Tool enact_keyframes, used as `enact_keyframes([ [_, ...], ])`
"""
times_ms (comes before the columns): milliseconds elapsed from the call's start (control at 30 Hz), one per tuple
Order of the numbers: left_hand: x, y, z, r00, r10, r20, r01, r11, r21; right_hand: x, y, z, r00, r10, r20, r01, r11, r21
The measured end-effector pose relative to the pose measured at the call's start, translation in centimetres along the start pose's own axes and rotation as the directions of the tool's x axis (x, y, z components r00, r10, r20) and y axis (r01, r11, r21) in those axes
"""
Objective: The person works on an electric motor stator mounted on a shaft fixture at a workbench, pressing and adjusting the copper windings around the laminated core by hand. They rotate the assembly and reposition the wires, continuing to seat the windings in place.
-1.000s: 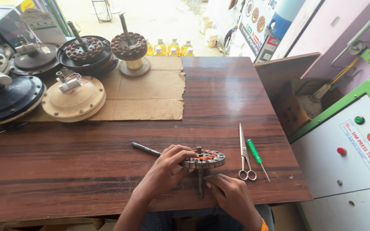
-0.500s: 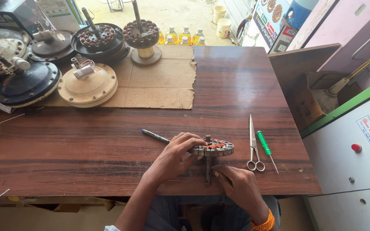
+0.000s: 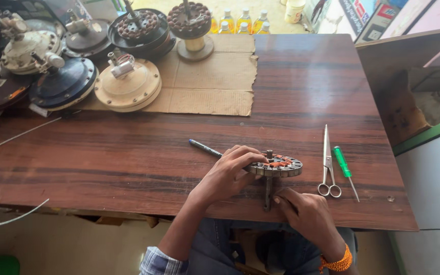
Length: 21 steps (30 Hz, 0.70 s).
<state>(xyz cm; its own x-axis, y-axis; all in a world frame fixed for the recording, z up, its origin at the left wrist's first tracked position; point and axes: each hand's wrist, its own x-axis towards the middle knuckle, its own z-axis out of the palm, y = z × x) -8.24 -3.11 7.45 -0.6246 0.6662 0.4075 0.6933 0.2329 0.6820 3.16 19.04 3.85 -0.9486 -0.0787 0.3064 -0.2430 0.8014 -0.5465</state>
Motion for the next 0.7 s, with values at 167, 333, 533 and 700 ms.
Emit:
enact_keyframes([
  [167,0.1,0.3,-0.2,1.0,-0.001,-0.001,0.001,1.0,-0.028,0.0,-0.2,-0.5,1.0,-0.006,0.022,0.005,1.0,0.012],
  [333,0.4,0.6,-0.6,1.0,-0.005,0.009,0.006,1.0,-0.003,0.3,-0.1,-0.6,0.999,-0.044,-0.001,0.044,0.994,0.099],
  [533,0.4,0.4,-0.3,1.0,-0.005,-0.002,0.005,1.0,0.002,0.3,0.5,-0.4,0.989,0.078,0.122,-0.091,0.99,0.107],
  [700,0.1,0.3,-0.4,1.0,0.015,-0.019,-0.015,1.0,-0.002,0.1,0.8,-0.5,0.995,-0.093,0.031,0.089,0.99,0.109],
])
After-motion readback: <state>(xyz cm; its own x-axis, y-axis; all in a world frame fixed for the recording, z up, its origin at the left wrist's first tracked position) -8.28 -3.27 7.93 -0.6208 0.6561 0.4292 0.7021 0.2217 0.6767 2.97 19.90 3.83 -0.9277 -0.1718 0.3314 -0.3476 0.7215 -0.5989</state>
